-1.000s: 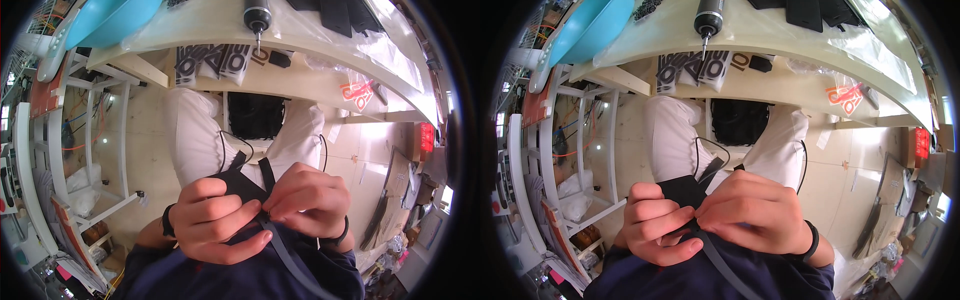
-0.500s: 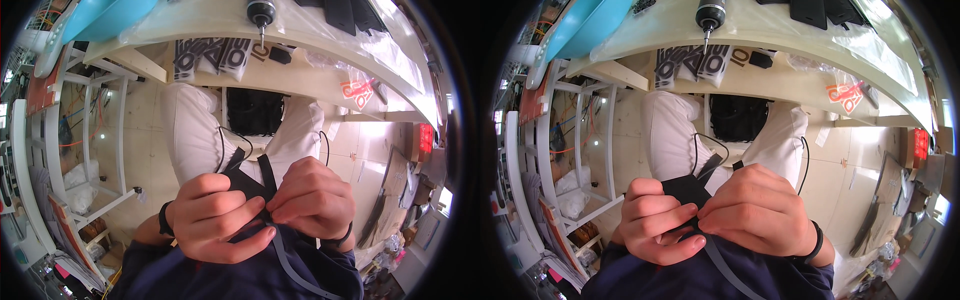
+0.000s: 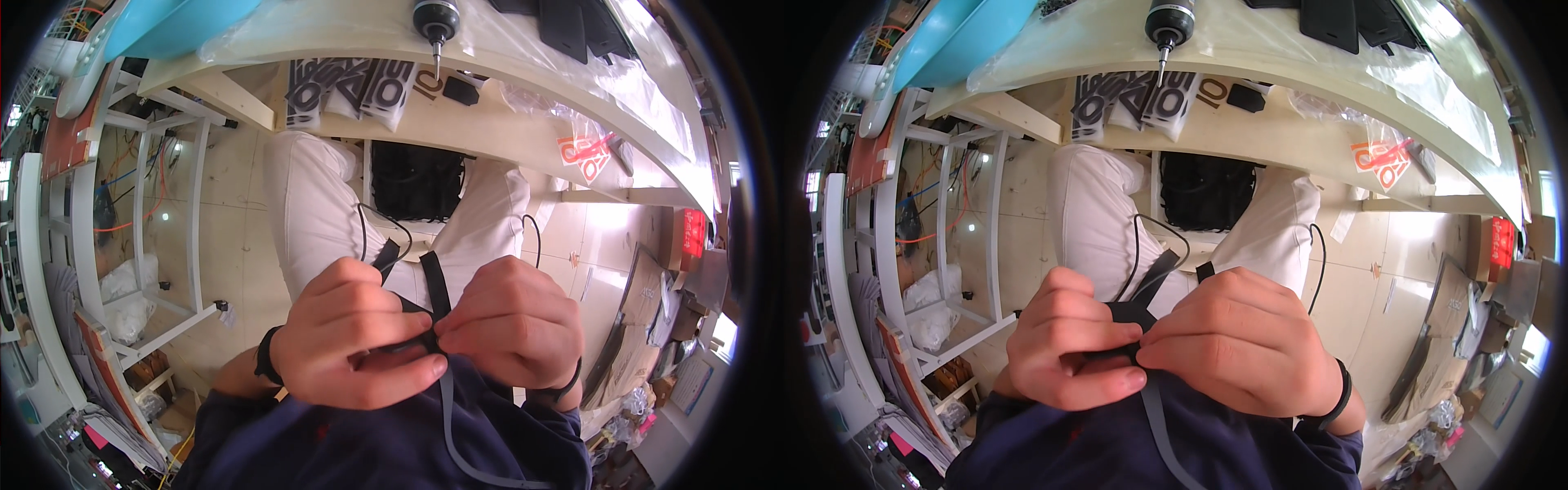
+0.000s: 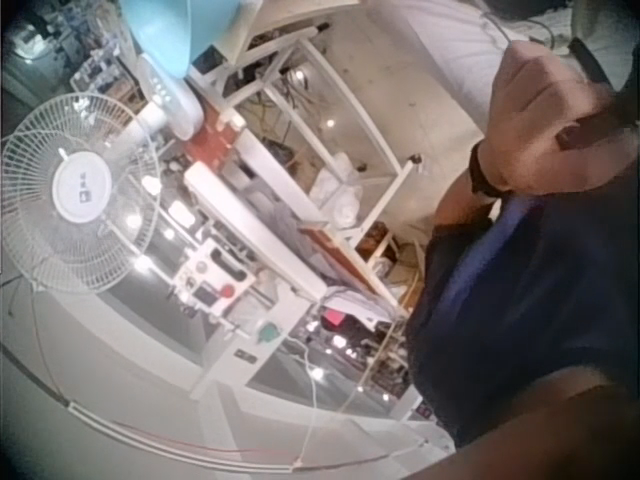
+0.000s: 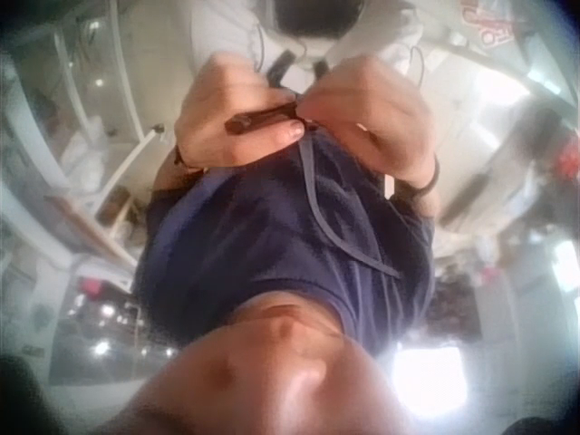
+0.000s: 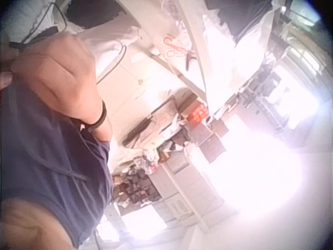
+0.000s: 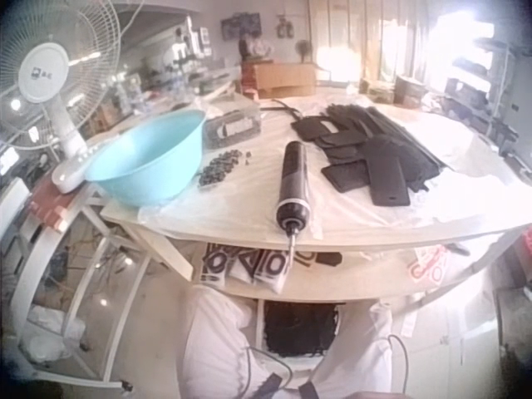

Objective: Assembling small plastic and rubber components using an electric screwdriver.

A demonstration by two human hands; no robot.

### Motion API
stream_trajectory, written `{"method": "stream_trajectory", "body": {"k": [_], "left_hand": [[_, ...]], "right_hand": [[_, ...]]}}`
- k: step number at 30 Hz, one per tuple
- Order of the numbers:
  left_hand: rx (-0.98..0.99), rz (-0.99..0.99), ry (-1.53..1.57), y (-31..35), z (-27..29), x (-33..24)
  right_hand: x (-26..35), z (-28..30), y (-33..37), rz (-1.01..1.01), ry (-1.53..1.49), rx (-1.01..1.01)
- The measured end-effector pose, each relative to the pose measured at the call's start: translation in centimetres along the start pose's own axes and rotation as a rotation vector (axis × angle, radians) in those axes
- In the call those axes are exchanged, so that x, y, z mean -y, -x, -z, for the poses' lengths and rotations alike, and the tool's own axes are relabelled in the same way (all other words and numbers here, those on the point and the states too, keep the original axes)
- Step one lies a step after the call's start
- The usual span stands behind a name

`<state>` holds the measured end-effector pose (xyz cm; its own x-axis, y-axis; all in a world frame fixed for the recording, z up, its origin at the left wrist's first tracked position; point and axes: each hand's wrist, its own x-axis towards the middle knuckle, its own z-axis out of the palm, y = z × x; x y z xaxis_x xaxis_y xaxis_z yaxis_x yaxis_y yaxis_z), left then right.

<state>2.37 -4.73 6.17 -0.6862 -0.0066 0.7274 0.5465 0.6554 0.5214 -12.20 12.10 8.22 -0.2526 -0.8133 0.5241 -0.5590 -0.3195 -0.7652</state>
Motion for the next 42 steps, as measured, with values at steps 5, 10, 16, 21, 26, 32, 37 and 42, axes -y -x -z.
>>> {"method": "stream_trajectory", "body": {"k": [5,10,16,21,26,32,37,42], "left_hand": [[0.013,0.096,0.166,0.2,-0.6,0.4],[-0.055,0.231,0.324,0.4,-1.1,0.4],[-0.091,0.377,0.334,0.6,-1.5,0.2],[-0.072,0.675,0.438,0.6,-1.4,-0.8],[-0.081,0.96,0.603,0.5,-1.3,-0.7],[-0.074,1.022,0.648,0.7,-1.4,-0.2],[-0.081,1.107,0.731,0.6,-1.2,-0.1],[-0.122,1.132,0.835,0.9,-1.3,0.0]], "right_hand": [[-0.2,0.0,0.4,-0.141,-0.133,0.03],[-0.2,-0.3,0.8,-0.203,-0.138,-0.004],[-0.8,-1.1,1.6,-0.345,-0.214,-0.013],[0.1,-1.3,1.3,-0.604,-0.23,0.009],[-0.8,-2.7,2.3,-0.678,-0.294,-0.066],[-0.5,-2.2,2.0,-0.911,-0.429,-0.009],[-0.5,-2.4,2.0,-0.915,-0.445,-0.021],[-0.5,-2.6,1.9,-0.934,-0.481,-0.039]]}}
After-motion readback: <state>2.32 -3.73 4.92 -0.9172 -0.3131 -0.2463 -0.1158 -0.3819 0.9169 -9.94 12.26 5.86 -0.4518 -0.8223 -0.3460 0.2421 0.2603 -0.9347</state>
